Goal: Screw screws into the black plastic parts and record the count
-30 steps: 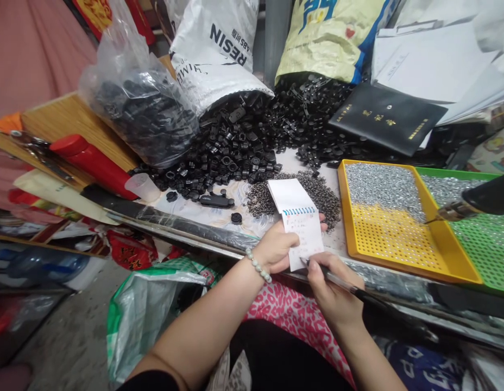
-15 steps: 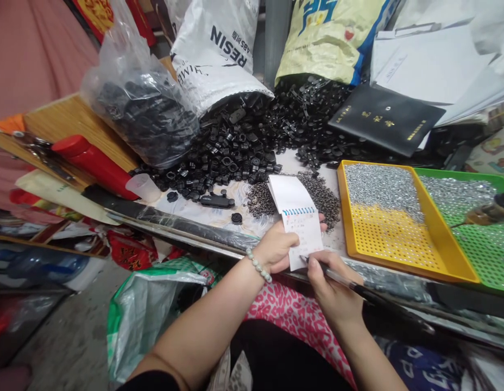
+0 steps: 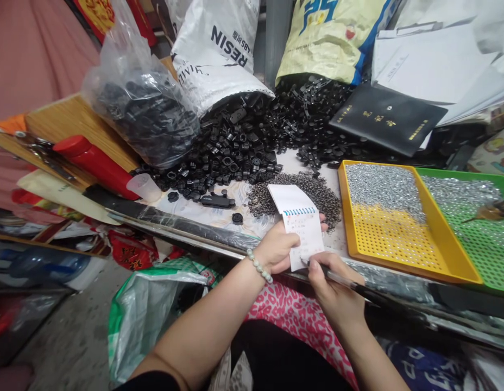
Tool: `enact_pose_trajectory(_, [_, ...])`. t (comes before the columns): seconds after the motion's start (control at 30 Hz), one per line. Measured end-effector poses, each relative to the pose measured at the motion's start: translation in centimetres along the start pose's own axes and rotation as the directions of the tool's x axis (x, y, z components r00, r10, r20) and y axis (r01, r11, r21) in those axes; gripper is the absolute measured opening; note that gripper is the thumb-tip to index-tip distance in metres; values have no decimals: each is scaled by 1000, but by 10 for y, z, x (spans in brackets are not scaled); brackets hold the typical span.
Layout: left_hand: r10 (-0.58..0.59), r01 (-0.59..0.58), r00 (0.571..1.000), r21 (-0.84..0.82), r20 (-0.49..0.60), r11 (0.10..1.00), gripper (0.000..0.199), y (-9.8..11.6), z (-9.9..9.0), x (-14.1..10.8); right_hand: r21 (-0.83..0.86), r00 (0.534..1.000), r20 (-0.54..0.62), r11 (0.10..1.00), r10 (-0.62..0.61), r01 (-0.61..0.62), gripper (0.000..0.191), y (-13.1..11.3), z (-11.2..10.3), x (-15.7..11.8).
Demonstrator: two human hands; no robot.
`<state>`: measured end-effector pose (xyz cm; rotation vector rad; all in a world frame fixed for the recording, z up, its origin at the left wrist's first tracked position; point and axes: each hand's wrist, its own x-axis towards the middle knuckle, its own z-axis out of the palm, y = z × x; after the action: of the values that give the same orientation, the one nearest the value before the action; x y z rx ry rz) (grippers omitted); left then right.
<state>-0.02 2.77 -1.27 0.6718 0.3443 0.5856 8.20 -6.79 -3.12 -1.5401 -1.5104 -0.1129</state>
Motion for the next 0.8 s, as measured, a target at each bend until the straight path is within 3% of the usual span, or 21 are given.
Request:
enact_pose_trajectory(0.5, [-9, 8, 1000, -26, -22, 1000, 61, 2, 1, -1, -2, 995, -98, 1000, 19, -19, 10, 1, 0, -2])
enact_pose_trajectory(0.8, [2, -2, 1000, -26, -18, 1000, 61, 3, 2, -2, -65, 999, -39, 998, -9, 7, 11, 1, -1, -1])
